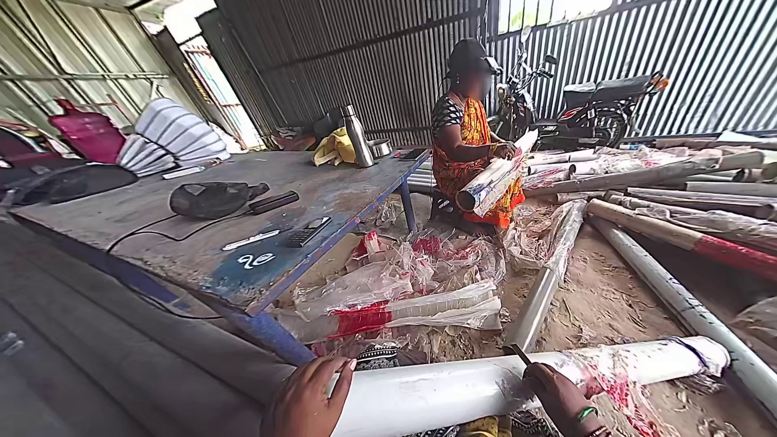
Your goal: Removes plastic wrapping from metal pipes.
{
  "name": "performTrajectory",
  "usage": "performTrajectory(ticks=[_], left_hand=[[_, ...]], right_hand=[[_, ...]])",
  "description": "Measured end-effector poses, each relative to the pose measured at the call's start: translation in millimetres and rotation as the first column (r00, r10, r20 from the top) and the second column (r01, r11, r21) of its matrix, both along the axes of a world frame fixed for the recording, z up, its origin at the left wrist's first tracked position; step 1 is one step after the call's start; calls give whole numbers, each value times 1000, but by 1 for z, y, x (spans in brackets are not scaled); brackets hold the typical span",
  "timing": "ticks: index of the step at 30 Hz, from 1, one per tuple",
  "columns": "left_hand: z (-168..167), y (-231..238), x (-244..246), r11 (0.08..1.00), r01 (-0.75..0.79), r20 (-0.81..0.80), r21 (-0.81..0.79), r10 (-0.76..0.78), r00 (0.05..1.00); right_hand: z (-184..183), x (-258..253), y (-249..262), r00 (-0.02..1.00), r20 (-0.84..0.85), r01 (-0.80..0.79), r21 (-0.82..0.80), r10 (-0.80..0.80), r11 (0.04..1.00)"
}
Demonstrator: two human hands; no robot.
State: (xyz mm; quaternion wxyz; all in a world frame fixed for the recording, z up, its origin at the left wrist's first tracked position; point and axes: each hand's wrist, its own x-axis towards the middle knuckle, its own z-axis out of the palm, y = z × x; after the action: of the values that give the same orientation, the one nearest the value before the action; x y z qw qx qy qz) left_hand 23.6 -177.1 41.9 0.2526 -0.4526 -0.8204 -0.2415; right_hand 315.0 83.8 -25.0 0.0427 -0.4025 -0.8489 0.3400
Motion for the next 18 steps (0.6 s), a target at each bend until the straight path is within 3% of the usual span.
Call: performTrajectory(ticks=[18], left_hand=[[0,0,0,1000,-2,-7,3,2,1000]], right_hand=[[-6,2,4,1000,6,-9,4,9,1000]])
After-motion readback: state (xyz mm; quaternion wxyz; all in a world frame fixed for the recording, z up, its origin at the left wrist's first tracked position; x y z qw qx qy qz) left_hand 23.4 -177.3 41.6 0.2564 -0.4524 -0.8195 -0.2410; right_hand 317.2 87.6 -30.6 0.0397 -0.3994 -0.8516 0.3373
